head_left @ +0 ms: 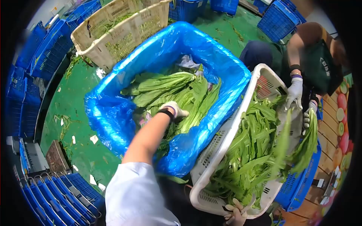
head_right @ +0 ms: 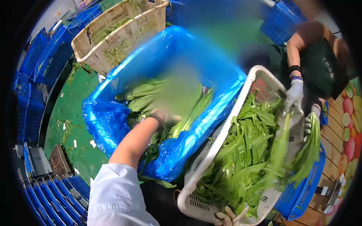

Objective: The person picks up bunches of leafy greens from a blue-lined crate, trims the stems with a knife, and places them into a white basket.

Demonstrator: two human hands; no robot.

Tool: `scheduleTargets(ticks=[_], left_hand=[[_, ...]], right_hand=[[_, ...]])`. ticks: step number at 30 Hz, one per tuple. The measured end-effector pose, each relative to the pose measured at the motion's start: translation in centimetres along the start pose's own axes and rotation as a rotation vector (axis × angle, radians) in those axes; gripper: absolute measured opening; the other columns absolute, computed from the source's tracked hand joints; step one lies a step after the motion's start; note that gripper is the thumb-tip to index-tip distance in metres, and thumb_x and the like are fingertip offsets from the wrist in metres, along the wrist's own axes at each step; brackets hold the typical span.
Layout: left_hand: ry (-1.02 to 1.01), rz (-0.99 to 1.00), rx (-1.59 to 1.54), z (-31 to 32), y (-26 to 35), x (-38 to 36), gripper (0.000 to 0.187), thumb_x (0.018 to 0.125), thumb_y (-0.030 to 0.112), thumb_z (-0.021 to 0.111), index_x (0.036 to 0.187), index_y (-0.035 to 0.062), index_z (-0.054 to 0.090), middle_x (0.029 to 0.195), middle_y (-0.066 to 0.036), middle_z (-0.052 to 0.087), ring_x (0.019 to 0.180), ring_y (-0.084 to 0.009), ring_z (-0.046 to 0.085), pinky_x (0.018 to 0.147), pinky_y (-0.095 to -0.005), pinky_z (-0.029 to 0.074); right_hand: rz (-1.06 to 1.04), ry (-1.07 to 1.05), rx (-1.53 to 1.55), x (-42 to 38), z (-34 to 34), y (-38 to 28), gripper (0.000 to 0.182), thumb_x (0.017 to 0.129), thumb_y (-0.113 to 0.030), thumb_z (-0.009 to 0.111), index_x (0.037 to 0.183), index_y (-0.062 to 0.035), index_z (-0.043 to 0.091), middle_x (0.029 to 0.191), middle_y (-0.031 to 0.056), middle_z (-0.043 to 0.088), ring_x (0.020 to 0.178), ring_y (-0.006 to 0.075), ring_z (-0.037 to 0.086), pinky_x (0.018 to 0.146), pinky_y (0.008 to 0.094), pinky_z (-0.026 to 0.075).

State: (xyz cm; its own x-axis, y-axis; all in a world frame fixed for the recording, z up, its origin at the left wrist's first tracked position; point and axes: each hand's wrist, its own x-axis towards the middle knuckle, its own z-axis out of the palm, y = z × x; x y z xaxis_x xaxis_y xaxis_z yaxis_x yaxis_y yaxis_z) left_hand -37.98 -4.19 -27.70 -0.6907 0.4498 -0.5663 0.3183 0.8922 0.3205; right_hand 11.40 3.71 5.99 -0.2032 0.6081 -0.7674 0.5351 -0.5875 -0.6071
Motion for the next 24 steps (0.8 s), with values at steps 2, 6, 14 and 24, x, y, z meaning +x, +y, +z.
scheduleTargets(ticks=[2, 6, 14, 24], left_hand=[[-0.107, -0.109, -0.006, 2.5, 1.5, 0.4, 0.121, 0.064, 0.071, 0.069, 0.148, -0.0001, 0.017, 0.139, -0.019, 0.047, 0.119, -0.0321, 0.054, 0.097, -0.0384, 0.046], [-0.062, -0.081, -0.449, 3.2, 1.3, 0.0, 0.095, 0.06, 0.062, 0.077, 0.126, -0.0026, 0.054, 0.12, -0.02, 0.061, 0.11, -0.0318, 0.06, 0.093, -0.0378, 0.048], [-0.145, -0.146, -0.341, -1.8, 4.8, -6.1, 0.071, 0.073, 0.055, 0.068, 0.116, -0.001, 0.062, 0.119, -0.021, 0.061, 0.111, -0.0327, 0.059, 0.092, -0.0382, 0.046], [0.159, 0.108, -1.159, -10.2, -2.1, -18.3, 0.056, 0.077, 0.028, 0.075, 0.123, 0.0027, 0.056, 0.113, -0.006, 0.063, 0.1, -0.0166, 0.058, 0.09, -0.0314, 0.045]], right_hand=[[0.025, 0.015, -0.009, 0.0, 0.4, -0.2, 0.044, 0.091, -0.014, 0.048, 0.134, -0.0049, 0.048, 0.096, 0.01, 0.068, 0.051, 0.0073, 0.052, 0.036, 0.0184, 0.038], [-0.02, 0.003, -0.048, 0.3, 0.1, 0.2, 0.042, 0.092, -0.013, 0.047, 0.133, -0.005, 0.05, 0.095, 0.0104, 0.068, 0.052, 0.0078, 0.052, 0.037, 0.0188, 0.038], [-0.13, 0.019, -0.026, -0.5, -0.1, 0.4, 0.039, 0.091, -0.008, 0.049, 0.128, -0.0003, 0.053, 0.092, 0.0125, 0.069, 0.051, 0.009, 0.052, 0.045, 0.0189, 0.042], [-0.25, -0.092, 0.083, -0.5, -1.5, 2.2, 0.037, 0.091, -0.008, 0.053, 0.127, -0.0013, 0.054, 0.087, 0.0107, 0.067, 0.049, 0.0066, 0.05, 0.036, 0.0184, 0.035]])
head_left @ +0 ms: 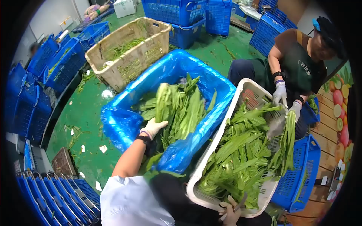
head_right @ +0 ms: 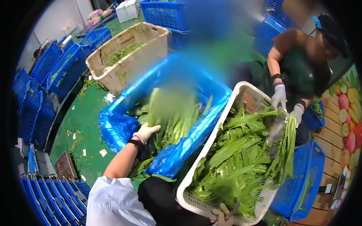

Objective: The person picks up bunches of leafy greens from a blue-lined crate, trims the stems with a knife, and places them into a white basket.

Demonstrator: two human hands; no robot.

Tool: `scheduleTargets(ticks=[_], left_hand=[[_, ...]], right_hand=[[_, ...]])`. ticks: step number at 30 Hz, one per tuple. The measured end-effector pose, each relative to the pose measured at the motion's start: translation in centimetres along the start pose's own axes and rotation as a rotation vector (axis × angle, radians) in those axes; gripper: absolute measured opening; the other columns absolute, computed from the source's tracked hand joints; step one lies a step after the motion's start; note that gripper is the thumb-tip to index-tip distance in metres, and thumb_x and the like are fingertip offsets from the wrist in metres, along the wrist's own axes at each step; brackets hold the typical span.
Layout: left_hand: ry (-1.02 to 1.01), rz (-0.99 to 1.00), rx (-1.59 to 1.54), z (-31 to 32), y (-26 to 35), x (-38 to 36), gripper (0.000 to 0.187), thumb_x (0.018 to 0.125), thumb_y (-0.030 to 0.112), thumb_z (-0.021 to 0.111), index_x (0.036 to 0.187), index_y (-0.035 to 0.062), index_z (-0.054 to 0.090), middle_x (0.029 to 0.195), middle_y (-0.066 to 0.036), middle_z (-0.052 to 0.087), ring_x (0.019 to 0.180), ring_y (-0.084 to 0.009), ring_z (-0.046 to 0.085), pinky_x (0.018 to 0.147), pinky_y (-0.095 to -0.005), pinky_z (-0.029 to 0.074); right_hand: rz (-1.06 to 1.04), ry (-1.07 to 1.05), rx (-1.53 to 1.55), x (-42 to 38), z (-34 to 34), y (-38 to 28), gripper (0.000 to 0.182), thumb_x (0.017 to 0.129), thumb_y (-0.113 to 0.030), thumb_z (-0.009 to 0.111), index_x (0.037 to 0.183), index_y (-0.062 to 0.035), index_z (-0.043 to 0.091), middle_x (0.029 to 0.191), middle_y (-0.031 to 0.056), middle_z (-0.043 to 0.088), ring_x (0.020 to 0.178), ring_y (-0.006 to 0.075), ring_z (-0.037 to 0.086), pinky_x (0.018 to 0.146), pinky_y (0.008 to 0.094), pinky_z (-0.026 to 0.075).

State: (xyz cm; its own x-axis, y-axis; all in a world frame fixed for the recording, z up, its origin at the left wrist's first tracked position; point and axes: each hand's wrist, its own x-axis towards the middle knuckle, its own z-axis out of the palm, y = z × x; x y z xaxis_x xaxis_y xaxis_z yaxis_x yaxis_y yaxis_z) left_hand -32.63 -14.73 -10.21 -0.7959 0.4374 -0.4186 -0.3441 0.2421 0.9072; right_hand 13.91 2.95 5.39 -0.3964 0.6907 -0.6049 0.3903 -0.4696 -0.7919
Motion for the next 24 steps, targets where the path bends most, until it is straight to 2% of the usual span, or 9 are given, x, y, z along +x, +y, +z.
scheduleTargets(ticks=[2, 3, 7, 9, 15, 19, 20, 21, 24], left_hand=[[0.085, 0.082, -0.238, -1.1, 3.7, -4.0, 0.047, 0.08, 0.023, 0.073, 0.12, 0.0038, 0.057, 0.106, -0.002, 0.063, 0.094, -0.0138, 0.058, 0.083, -0.0306, 0.047], [0.108, 0.19, -0.308, -1.6, 4.9, -4.9, 0.044, 0.082, 0.023, 0.071, 0.12, 0.0048, 0.057, 0.106, -0.002, 0.063, 0.094, -0.0149, 0.059, 0.083, -0.0315, 0.048], [0.025, 0.239, -0.65, -3.5, 11.0, -9.2, 0.04, 0.086, 0.018, 0.067, 0.122, 0.0055, 0.055, 0.109, -0.003, 0.062, 0.095, -0.016, 0.06, 0.082, -0.0339, 0.051], [-0.018, 0.262, -0.7, -3.4, 13.3, -11.5, 0.04, 0.086, 0.017, 0.067, 0.122, 0.0049, 0.055, 0.11, -0.002, 0.062, 0.097, -0.0153, 0.06, 0.084, -0.0331, 0.05], [-0.133, 0.496, -0.378, -2.5, 17.9, -17.6, 0.051, 0.083, 0.02, 0.068, 0.128, 0.0023, 0.05, 0.117, -0.003, 0.059, 0.104, -0.0142, 0.054, 0.09, -0.0309, 0.045], [-0.269, 0.487, -0.112, -3.1, 18.0, -19.7, 0.057, 0.075, 0.014, 0.075, 0.126, 0.0039, 0.053, 0.116, -0.002, 0.059, 0.103, -0.0131, 0.054, 0.091, -0.0315, 0.046], [-0.387, 0.298, -0.02, -3.8, 18.1, -19.6, 0.063, 0.072, 0.011, 0.078, 0.128, 0.0043, 0.052, 0.117, -0.002, 0.059, 0.104, -0.0135, 0.054, 0.092, -0.0316, 0.046], [-0.411, 0.348, -0.002, -3.4, 17.9, -19.7, 0.064, 0.072, 0.012, 0.079, 0.129, 0.0043, 0.051, 0.116, -0.003, 0.06, 0.104, -0.0144, 0.055, 0.092, -0.0319, 0.047], [-0.34, 0.423, -0.196, -2.6, 16.5, -18.0, 0.065, 0.074, 0.017, 0.078, 0.131, 0.0026, 0.049, 0.122, -0.004, 0.057, 0.109, -0.0143, 0.054, 0.095, -0.0319, 0.045]], right_hand=[[0.084, 0.023, -0.061, -0.5, 0.9, -1.7, 0.036, 0.093, -0.01, 0.05, 0.127, -0.0021, 0.053, 0.088, 0.0113, 0.067, 0.048, 0.0062, 0.048, 0.035, 0.0185, 0.035], [0.025, 0.045, -0.086, 0.3, 0.7, -0.8, 0.038, 0.085, -0.008, 0.054, 0.121, 0.0057, 0.054, 0.09, 0.0155, 0.068, 0.045, 0.0127, 0.053, 0.036, 0.0209, 0.041], [-0.104, -0.191, -0.103, -0.1, 7.1, -8.4, 0.047, 0.086, -0.007, 0.06, 0.131, -0.0001, 0.05, 0.095, 0.015, 0.067, 0.046, 0.0087, 0.051, 0.04, 0.0195, 0.039], [-0.239, -0.348, 0.04, 0.7, 11.2, -11.1, 0.049, 0.089, -0.011, 0.06, 0.135, -0.0008, 0.046, 0.093, 0.0068, 0.064, 0.052, 0.0062, 0.052, 0.04, 0.0181, 0.039], [-0.703, -0.552, 0.145, 2.6, 21.5, -22.1, 0.059, 0.087, -0.01, 0.065, 0.14, -0.0052, 0.041, 0.115, 0.0077, 0.061, 0.061, 0.0054, 0.053, 0.048, 0.0181, 0.044], [-0.643, -0.817, 0.117, 2.1, 24.2, -29.7, 0.057, 0.084, -0.016, 0.069, 0.134, -0.0035, 0.044, 0.094, 0.0029, 0.061, 0.059, 0.0075, 0.053, 0.047, 0.0196, 0.042], [-0.777, -0.817, -0.149, 3.4, 24.3, -30.1, 0.047, 0.083, -0.02, 0.071, 0.123, -0.0037, 0.052, 0.083, -0.0004, 0.059, 0.058, 0.0078, 0.053, 0.047, 0.0207, 0.041], [-0.657, -0.974, -0.226, 4.5, 24.0, -29.9, 0.042, 0.085, -0.022, 0.069, 0.119, -0.0023, 0.057, 0.09, 0.0027, 0.064, 0.07, 0.0082, 0.06, 0.055, 0.0204, 0.047], [-0.484, -0.953, -0.074, 3.0, 21.2, -28.3, 0.037, 0.086, -0.022, 0.068, 0.115, -0.0004, 0.06, 0.096, 0.0046, 0.066, 0.081, 0.01, 0.062, 0.07, 0.0247, 0.05]])
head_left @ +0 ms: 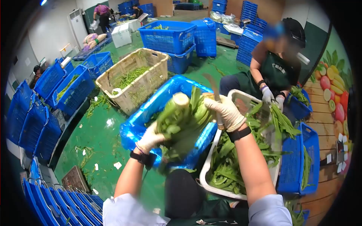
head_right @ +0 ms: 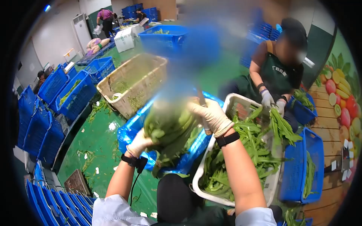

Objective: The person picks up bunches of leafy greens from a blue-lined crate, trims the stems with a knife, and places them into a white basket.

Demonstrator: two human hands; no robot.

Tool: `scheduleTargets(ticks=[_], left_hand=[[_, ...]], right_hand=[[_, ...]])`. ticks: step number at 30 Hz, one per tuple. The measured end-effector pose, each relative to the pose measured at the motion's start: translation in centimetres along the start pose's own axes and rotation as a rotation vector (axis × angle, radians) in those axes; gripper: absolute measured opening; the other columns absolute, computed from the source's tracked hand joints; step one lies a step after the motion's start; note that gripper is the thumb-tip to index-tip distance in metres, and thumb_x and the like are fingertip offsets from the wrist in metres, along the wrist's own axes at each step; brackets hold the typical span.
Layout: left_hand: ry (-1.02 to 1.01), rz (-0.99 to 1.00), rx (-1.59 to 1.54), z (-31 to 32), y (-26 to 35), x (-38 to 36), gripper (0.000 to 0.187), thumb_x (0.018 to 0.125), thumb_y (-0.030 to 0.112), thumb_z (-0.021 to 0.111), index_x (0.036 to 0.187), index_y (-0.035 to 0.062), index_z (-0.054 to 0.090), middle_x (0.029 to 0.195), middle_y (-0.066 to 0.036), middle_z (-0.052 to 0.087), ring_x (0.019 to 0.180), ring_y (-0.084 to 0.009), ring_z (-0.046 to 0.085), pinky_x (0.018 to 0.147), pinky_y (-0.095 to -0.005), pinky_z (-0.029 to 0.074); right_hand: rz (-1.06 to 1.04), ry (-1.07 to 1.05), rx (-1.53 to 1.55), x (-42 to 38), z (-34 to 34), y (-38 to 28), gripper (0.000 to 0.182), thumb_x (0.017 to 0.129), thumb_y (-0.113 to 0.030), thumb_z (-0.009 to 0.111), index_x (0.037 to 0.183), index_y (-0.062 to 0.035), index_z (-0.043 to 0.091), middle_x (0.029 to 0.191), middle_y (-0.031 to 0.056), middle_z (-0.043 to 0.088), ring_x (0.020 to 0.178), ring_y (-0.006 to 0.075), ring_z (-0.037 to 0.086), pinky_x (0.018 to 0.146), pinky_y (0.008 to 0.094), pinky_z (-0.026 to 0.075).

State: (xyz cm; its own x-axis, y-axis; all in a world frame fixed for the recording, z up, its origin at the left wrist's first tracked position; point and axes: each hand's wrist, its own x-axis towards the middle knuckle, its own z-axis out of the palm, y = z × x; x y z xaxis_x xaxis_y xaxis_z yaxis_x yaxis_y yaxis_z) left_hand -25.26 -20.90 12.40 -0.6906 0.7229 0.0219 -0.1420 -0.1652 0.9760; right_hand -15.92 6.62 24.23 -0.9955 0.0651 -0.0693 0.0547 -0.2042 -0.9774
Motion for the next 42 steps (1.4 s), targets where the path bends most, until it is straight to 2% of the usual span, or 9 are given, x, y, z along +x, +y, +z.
scheduleTargets(ticks=[3, 7, 11, 13, 15, 25, 29, 36, 42], left_hand=[[0.878, 0.043, 0.503, -4.5, -8.3, 2.9, 0.095, 0.073, 0.037, 0.077, 0.144, -0.0017, 0.027, 0.149, -0.019, 0.029, 0.139, -0.0297, 0.025, 0.114, -0.0396, 0.02], [0.276, 0.671, 1.097, 9.7, 2.7, -0.3, 0.121, 0.062, 0.047, 0.081, 0.147, -0.0055, 0.013, 0.152, -0.027, 0.013, 0.142, -0.0406, 0.01, 0.116, -0.0452, 0.008], [-0.352, 0.206, 0.495, 17.7, 2.4, 0.5, 0.112, 0.064, 0.038, 0.084, 0.146, -0.002, 0.019, 0.143, -0.026, 0.034, 0.134, -0.0361, 0.034, 0.109, -0.0371, 0.03], [-0.357, 0.088, 0.447, 19.6, 2.0, 0.8, 0.094, 0.067, 0.034, 0.082, 0.141, 0.0009, 0.034, 0.121, -0.022, 0.056, 0.116, -0.0301, 0.055, 0.096, -0.0318, 0.043], [-0.239, 0.28, 0.56, 21.5, 1.2, 0.6, 0.069, 0.067, 0.032, 0.08, 0.123, 0.0019, 0.053, 0.101, -0.019, 0.064, 0.1, -0.0289, 0.063, 0.085, -0.0355, 0.048], [-0.329, 0.419, 1.283, 30.1, 1.0, -1.6, 0.037, 0.063, 0.029, 0.076, 0.086, 0.0058, 0.059, 0.082, -0.015, 0.063, 0.079, -0.0319, 0.063, 0.071, -0.0413, 0.051], [-0.215, 0.495, 1.338, 30.1, 1.0, -1.9, 0.039, 0.063, 0.033, 0.078, 0.084, 0.0071, 0.058, 0.079, -0.014, 0.062, 0.077, -0.0315, 0.063, 0.07, -0.0407, 0.051], [-0.33, 1.004, 1.099, 34.2, 2.3, -2.6, 0.094, 0.049, 0.034, 0.082, 0.133, 0.0141, 0.047, 0.129, -0.019, 0.046, 0.122, -0.0395, 0.042, 0.104, -0.0497, 0.032], [-0.308, 0.545, 0.373, 35.7, -0.4, -8.5, 0.114, 0.072, 0.042, 0.076, 0.151, 0.0048, 0.002, 0.154, -0.023, 0.007, 0.143, -0.0341, 0.011, 0.114, -0.0441, 0.016]], right_hand=[[-0.16, 0.176, 0.062, -2.3, -3.2, 4.2, 0.038, 0.088, -0.023, 0.066, 0.117, 0.0005, 0.06, 0.099, 0.005, 0.066, 0.083, 0.0097, 0.063, 0.069, 0.022, 0.051], [-0.122, 0.243, -0.079, -8.0, -3.7, 5.0, 0.03, 0.081, -0.016, 0.075, 0.108, -0.006, 0.066, 0.076, -0.004, 0.063, 0.046, 0.0031, 0.05, 0.038, 0.0181, 0.035], [-0.036, 0.192, -0.096, -14.4, -0.8, 2.9, 0.043, 0.077, -0.014, 0.078, 0.116, -0.0038, 0.062, 0.093, -0.0002, 0.065, 0.06, 0.0016, 0.052, 0.048, 0.0171, 0.04], [-0.107, 0.405, -0.056, -17.7, -1.8, 1.9, 0.034, 0.081, -0.008, 0.07, 0.114, -0.0041, 0.061, 0.1, 0.0018, 0.065, 0.079, 0.0107, 0.061, 0.064, 0.0245, 0.05], [-0.64, 0.632, -1.089, -19.6, -6.6, 5.8, 0.028, 0.082, -0.004, 0.064, 0.11, -0.0045, 0.063, 0.1, 0.0079, 0.066, 0.083, 0.0211, 0.065, 0.071, 0.0306, 0.053], [-0.318, 0.682, -1.491, -27.9, -7.8, 7.5, 0.018, 0.071, -0.012, 0.062, 0.089, -0.0094, 0.061, 0.086, 0.0136, 0.061, 0.076, 0.0344, 0.062, 0.066, 0.042, 0.052], [0.499, 0.687, -0.727, -32.7, -14.2, 11.3, 0.019, 0.085, -0.022, 0.059, 0.087, -0.0041, 0.066, 0.076, 0.0138, 0.067, 0.05, 0.0215, 0.061, 0.046, 0.032, 0.049], [-0.052, 0.456, 0.761, -32.0, -5.9, 6.2, 0.057, 0.092, -0.052, 0.051, 0.128, -0.0072, 0.05, 0.101, 0.014, 0.066, 0.067, 0.0156, 0.065, 0.051, 0.0227, 0.051], [-0.259, 0.566, 0.47, -33.8, -7.0, 10.5, 0.038, 0.083, -0.025, 0.064, 0.115, -0.0043, 0.059, 0.097, 0.0032, 0.065, 0.088, 0.0111, 0.062, 0.068, 0.0265, 0.052]])
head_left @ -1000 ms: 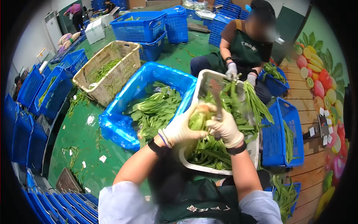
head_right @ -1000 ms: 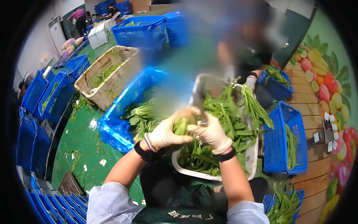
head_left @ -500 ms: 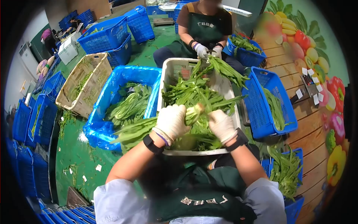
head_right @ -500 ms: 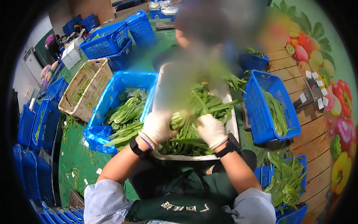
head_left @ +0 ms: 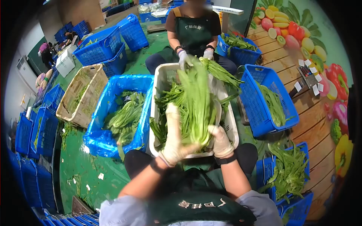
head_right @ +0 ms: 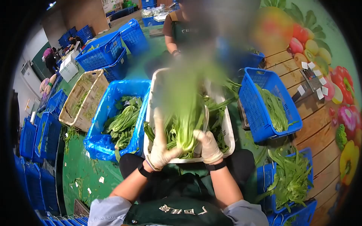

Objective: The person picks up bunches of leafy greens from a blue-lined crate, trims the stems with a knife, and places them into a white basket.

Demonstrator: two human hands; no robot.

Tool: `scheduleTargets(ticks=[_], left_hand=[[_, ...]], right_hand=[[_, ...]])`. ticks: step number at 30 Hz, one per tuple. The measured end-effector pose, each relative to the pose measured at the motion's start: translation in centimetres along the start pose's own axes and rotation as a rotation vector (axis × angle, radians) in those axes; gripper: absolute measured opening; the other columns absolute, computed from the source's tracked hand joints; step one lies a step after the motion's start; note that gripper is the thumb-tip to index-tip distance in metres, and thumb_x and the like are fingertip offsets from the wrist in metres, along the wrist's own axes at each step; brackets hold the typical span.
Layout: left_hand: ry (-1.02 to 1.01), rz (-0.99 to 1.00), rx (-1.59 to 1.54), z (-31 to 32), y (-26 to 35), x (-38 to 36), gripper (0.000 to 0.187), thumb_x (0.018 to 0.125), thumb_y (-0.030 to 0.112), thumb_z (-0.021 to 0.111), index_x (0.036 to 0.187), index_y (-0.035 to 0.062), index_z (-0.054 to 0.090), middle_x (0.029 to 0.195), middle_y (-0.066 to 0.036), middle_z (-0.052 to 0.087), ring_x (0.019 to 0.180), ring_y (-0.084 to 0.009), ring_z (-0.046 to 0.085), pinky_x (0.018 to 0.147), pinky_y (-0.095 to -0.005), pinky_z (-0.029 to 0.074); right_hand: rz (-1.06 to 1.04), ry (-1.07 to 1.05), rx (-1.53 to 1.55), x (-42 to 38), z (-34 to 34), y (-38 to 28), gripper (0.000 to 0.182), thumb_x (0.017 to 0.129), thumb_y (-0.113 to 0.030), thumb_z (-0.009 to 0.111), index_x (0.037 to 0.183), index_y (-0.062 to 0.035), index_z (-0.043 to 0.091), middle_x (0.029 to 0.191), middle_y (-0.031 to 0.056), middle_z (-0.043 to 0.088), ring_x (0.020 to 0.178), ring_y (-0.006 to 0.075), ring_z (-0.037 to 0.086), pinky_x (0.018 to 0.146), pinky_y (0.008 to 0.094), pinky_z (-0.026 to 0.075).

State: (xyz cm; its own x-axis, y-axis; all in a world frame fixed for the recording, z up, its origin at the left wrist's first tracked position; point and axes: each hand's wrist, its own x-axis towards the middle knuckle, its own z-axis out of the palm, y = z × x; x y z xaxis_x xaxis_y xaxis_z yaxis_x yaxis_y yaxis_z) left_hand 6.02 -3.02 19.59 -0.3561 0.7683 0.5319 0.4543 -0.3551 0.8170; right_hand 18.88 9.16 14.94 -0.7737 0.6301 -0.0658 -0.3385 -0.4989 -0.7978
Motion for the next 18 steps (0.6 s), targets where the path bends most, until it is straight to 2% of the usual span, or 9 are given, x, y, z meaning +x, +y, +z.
scheduleTargets(ticks=[2, 3, 5, 7, 8, 9, 12, 16, 18], left_hand=[[0.111, -0.452, -0.712, 0.8, -3.6, -1.2, 0.086, 0.088, 0.027, 0.064, 0.15, 0.0056, 0.008, 0.148, -0.013, 0.027, 0.133, -0.0235, 0.032, 0.108, -0.0353, 0.029], [0.092, -0.658, -1.039, 0.7, -5.4, -1.6, 0.077, 0.093, 0.021, 0.06, 0.149, 0.0064, 0.01, 0.142, -0.009, 0.038, 0.124, -0.0186, 0.043, 0.103, -0.0314, 0.035], [-0.037, -0.663, -1.04, 0.9, -2.7, -0.2, 0.046, 0.089, 0.016, 0.064, 0.131, 0.0054, 0.046, 0.12, -0.007, 0.057, 0.105, -0.017, 0.056, 0.095, -0.0347, 0.044], [0.124, -0.641, -1.197, 1.6, -3.7, 0.0, 0.038, 0.089, 0.016, 0.063, 0.124, 0.0052, 0.051, 0.112, -0.006, 0.061, 0.103, -0.0175, 0.057, 0.094, -0.0348, 0.044], [0.171, -0.657, -1.303, 1.6, -3.4, 0.0, 0.038, 0.089, 0.016, 0.062, 0.124, 0.0047, 0.051, 0.114, -0.006, 0.06, 0.103, -0.0186, 0.057, 0.094, -0.0358, 0.044], [0.171, -0.649, -1.301, 1.9, -3.8, 0.0, 0.038, 0.089, 0.016, 0.062, 0.124, 0.0047, 0.051, 0.114, -0.006, 0.06, 0.103, -0.0186, 0.057, 0.094, -0.0358, 0.044], [0.264, -0.611, -1.288, 3.0, -6.8, -1.0, 0.032, 0.087, 0.02, 0.063, 0.114, 0.0053, 0.059, 0.113, -0.005, 0.062, 0.107, -0.0203, 0.056, 0.098, -0.0388, 0.042], [0.39, -0.559, -1.263, 3.9, -7.2, -1.9, 0.032, 0.083, 0.014, 0.065, 0.113, 0.0037, 0.059, 0.113, -0.007, 0.062, 0.107, -0.0223, 0.057, 0.097, -0.0417, 0.044], [0.402, -0.578, -1.327, 3.3, -7.4, -2.4, 0.031, 0.083, 0.013, 0.065, 0.111, 0.0036, 0.059, 0.113, -0.008, 0.062, 0.107, -0.0228, 0.057, 0.097, -0.042, 0.045]], right_hand=[[-0.089, -0.037, -0.178, -0.9, 0.0, -0.3, 0.042, 0.078, -0.014, 0.067, 0.118, -0.0028, 0.058, 0.102, 0.0032, 0.065, 0.094, 0.0116, 0.06, 0.079, 0.026, 0.05], [0.239, 0.016, -0.465, -1.5, 0.1, -2.2, 0.05, 0.077, -0.01, 0.069, 0.124, -0.0016, 0.054, 0.109, 0.0049, 0.062, 0.104, 0.0151, 0.057, 0.091, 0.0291, 0.046], [-0.095, -0.015, -0.457, -1.0, 0.5, 0.4, 0.063, 0.074, -0.013, 0.076, 0.129, -0.0013, 0.05, 0.104, 0.0057, 0.061, 0.101, 0.0161, 0.057, 0.089, 0.03, 0.047], [-0.499, 0.132, -0.965, -1.1, 0.7, 1.3, 0.074, 0.071, -0.019, 0.082, 0.134, -0.0019, 0.045, 0.101, 0.0069, 0.06, 0.101, 0.0181, 0.057, 0.088, 0.0297, 0.048], [-0.583, 0.153, -0.879, -1.7, 2.0, 1.5, 0.08, 0.069, -0.027, 0.085, 0.134, -0.0022, 0.046, 0.102, 0.0093, 0.059, 0.104, 0.0217, 0.056, 0.085, 0.0298, 0.048], [-0.551, 0.221, -1.205, -2.3, 1.8, 1.5, 0.066, 0.073, -0.019, 0.08, 0.13, -0.0011, 0.05, 0.091, 0.009, 0.061, 0.086, 0.0212, 0.06, 0.074, 0.0296, 0.048], [-0.451, 0.348, -1.044, -3.1, 2.3, 3.1, 0.041, 0.08, -0.007, 0.064, 0.12, -0.0022, 0.06, 0.061, 0.0061, 0.052, 0.051, 0.0154, 0.047, 0.056, 0.0278, 0.044], [-0.57, 0.527, -1.049, -2.6, 0.8, 5.5, 0.03, 0.081, -0.008, 0.061, 0.111, 0.0, 0.065, 0.061, 0.0039, 0.051, 0.054, 0.0109, 0.05, 0.053, 0.0274, 0.042], [-0.391, 0.604, -0.496, -2.0, 0.8, 6.2, 0.02, 0.086, -0.011, 0.06, 0.103, -0.0034, 0.067, 0.062, -0.0002, 0.054, 0.05, 0.0107, 0.051, 0.047, 0.0264, 0.043]])
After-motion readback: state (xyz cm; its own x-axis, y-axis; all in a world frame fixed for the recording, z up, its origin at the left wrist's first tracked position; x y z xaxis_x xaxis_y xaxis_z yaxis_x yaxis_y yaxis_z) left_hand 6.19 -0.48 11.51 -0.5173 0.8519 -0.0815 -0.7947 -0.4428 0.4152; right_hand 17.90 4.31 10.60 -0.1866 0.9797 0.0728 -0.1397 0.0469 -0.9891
